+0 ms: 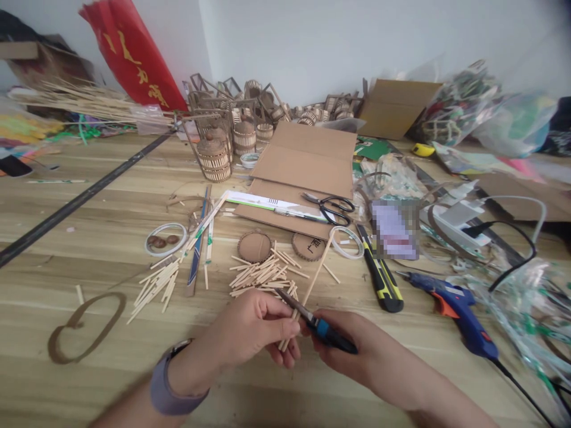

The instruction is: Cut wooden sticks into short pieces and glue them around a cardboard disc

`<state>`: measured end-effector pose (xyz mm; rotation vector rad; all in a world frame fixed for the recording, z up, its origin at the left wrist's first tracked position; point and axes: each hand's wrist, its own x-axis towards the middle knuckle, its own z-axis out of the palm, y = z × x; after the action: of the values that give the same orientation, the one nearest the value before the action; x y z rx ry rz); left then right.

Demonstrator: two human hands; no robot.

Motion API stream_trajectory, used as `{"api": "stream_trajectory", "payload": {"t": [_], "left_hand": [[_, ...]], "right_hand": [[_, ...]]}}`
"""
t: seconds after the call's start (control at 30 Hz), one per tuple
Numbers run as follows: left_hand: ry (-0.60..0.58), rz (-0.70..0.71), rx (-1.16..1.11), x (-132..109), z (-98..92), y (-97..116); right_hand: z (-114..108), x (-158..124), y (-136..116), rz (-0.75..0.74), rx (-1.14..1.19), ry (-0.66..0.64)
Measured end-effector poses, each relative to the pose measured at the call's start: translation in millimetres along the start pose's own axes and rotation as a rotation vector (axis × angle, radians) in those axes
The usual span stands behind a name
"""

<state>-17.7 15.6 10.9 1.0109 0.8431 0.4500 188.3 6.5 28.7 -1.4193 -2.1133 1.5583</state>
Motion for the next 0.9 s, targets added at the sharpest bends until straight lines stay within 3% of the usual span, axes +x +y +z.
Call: {"api": "stream_trajectory", "payload": {"t": [0.27,0.37,0.6,0.73,0.9], "left_hand": [[0.042,0.01,0.1,0,0.6,1],[0.07,0.019,0.098,0,0.5,1],[0.013,-0.015,-0.015,3,1.2,0],[0.008,-0.027,-0.048,4,0.9,-2],[0.008,-0.013,-0.048,3,0.2,-4]], "right_hand": [[6,1,-4,-0.078,-0.014,0.072],[4,2,-3,-0.068,-0.008,0.055],[-7,-1,4,0.059,0.169,-0.09],[-7,-1,4,0.058,0.265,-0.11],[-3,2,3,0.058,0.183,-0.072]]}}
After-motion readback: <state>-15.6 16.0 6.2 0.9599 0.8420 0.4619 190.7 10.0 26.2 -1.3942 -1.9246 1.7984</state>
